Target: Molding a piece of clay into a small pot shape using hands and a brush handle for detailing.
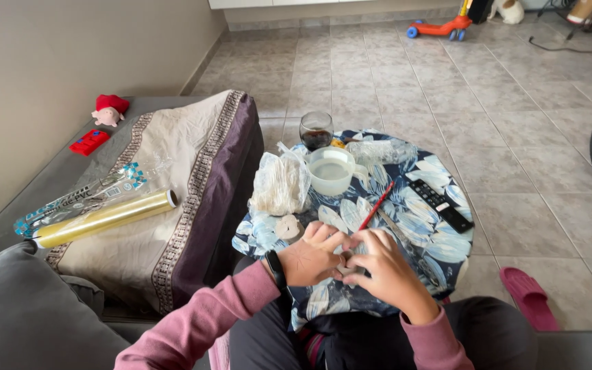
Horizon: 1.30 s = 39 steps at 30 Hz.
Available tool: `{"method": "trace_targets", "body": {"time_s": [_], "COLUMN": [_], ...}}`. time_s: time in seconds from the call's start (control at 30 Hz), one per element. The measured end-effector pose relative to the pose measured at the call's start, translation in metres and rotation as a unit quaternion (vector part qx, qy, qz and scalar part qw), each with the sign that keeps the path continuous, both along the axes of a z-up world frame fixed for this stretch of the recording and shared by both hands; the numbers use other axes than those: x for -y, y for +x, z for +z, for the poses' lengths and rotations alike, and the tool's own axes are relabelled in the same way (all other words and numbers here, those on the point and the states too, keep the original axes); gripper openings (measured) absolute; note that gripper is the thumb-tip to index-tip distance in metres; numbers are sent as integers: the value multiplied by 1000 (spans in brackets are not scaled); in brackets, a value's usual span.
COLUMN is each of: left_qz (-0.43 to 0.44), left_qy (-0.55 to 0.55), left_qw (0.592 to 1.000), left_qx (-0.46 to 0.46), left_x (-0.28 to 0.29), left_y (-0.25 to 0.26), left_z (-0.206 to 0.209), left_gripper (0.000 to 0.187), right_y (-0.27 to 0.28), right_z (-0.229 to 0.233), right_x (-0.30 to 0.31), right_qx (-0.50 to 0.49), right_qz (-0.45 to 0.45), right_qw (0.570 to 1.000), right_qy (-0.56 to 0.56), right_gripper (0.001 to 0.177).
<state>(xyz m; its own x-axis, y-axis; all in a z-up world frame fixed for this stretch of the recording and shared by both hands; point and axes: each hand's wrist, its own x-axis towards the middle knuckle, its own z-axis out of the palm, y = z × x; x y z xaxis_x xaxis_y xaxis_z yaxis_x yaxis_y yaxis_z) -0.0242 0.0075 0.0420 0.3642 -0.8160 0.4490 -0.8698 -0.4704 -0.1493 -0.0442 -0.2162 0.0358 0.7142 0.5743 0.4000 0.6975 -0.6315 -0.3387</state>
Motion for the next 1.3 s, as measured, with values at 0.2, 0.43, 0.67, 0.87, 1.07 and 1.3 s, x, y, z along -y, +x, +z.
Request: {"method": "trace_targets", "body": {"time_s": [0.2,0.43,0.67,0.87,1.07,1.3], "left_qz": [4,-30,-56,-79,-88,-52], "left_qy": [30,50,50,22,-5,-18], "left_qw": [999,998,994,990,988,996], "left_qx": [-34,-8,-81,-113,-130,-75], "left_x": [-14,-12,-6,-5,-5,-4], "left_y": [4,19,30,35,30,21], "left_z": [7,9,0,-5,-8,-6], "left_gripper": [38,51,42,38,30,21], "right_y": [1,19,23,23,17,8], "right_z": [-1,-5,-17,-20,-17,3], "right_x": [3,3,3,1,1,-3], "right_qx": [-11,-59,-96,-88,-34,20], "right_qz": [-44,14,23,38,59,33], "right_qw": [999,998,995,994,997,999], "right_qy": [-24,-31,-4,46,46,22], "right_gripper": [51,33,33,32,25,16]}}
